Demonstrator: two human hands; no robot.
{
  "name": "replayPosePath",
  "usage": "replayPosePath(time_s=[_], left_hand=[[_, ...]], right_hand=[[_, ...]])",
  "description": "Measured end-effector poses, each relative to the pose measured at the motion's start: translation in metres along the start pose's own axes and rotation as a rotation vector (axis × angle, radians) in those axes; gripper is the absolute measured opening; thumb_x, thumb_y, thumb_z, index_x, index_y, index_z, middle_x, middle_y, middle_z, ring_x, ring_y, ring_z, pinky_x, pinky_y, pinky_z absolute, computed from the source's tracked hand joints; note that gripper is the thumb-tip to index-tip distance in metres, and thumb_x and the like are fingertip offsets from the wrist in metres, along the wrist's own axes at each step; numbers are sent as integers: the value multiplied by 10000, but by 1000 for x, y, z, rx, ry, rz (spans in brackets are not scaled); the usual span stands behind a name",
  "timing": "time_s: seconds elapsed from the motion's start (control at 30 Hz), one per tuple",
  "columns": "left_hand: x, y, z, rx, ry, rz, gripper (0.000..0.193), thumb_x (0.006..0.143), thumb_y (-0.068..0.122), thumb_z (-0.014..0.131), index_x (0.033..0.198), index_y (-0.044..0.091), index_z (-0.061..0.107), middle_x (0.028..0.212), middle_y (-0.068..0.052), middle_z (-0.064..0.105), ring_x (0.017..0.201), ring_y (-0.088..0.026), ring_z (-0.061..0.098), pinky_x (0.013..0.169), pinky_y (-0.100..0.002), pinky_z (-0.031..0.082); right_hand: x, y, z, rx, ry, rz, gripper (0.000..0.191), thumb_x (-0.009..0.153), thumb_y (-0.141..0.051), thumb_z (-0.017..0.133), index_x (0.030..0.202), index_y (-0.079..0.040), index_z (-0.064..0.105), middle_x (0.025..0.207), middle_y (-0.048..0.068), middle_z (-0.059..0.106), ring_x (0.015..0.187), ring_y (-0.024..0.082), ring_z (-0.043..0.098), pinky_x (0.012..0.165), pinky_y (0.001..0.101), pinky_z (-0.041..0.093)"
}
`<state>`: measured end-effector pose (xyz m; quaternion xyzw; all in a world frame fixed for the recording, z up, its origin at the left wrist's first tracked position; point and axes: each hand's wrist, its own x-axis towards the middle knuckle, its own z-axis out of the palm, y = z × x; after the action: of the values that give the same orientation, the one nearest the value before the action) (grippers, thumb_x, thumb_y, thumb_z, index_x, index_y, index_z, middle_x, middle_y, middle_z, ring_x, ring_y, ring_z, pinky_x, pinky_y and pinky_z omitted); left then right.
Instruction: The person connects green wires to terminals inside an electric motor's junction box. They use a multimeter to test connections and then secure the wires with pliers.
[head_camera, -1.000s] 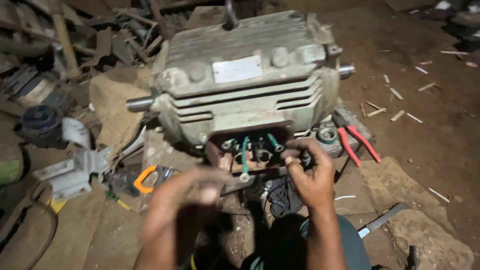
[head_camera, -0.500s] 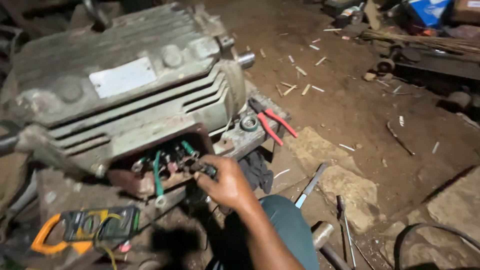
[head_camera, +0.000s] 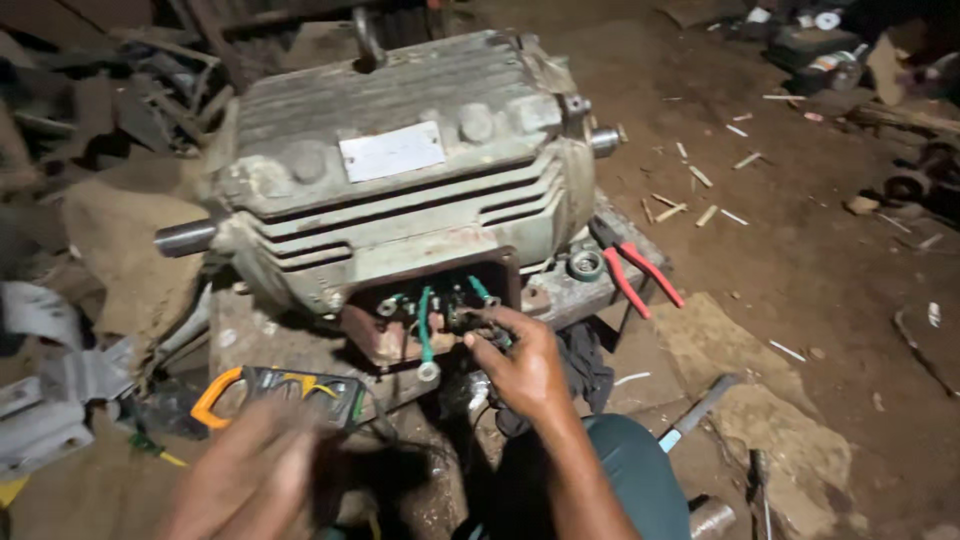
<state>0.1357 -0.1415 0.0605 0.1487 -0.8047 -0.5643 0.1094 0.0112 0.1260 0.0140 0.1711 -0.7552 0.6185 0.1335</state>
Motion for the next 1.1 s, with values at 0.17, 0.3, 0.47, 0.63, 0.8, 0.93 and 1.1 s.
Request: replayPosePath(time_s=[0.17,0.3,0.47,0.63,0.8,0.93,1.1], left_hand=[[23,-16,80,-176,47,88,330,944,219,643,1251,101,670,794,-66,755,712,-145,683,653,-325,541],[33,3,106,226,152,333,349,954,287,672,1198,46,613,994,-176,749,877,-330,739,729,-452,560],[35,36,122,472,339,414,250,919,284,668,999,48,646,1194,-307,636,768,-478,694,641,-564,554],[48,28,135,460,432,351,274,902,327,708,932,56,678,1067,-258,658,769,-465,696,637,-552,550],[53,23,141,464,507,360,268,872,329,723,931,68,724,943,-258,689,713,-460,691,593,-546,540],[55,23,143,390,491,261,316,858,403,754,883,89,726,730,-167,729,721,-426,711,635,-526,555],[61,18,142,372,449,187,324,828,408,769,855,87,739,733,-162,741,712,-421,718,631,-523,548]], right_hand=[[-3,-4,16,113,10,-2,229,840,-107,774,1050,-16,771,930,74,809,850,112,717,787,292,574],[-3,-7,25,53,142,19,251,803,-101,803,1031,-13,748,891,90,796,806,112,713,759,288,573],[-5,-6,30,-3,198,0,232,816,-105,804,1026,-15,762,898,81,802,801,102,720,746,284,570],[-2,1,25,-93,173,232,290,822,-140,819,1087,-28,779,838,119,788,636,181,579,627,346,513],[-3,2,28,-7,188,-3,254,829,-144,806,1044,-11,775,892,96,799,776,107,711,737,289,568],[-3,2,27,-28,201,69,252,825,-154,817,1033,-14,786,879,104,799,756,111,715,722,296,564],[-1,6,32,56,131,221,269,852,-160,804,1098,-52,797,897,123,815,735,157,660,719,329,540]])
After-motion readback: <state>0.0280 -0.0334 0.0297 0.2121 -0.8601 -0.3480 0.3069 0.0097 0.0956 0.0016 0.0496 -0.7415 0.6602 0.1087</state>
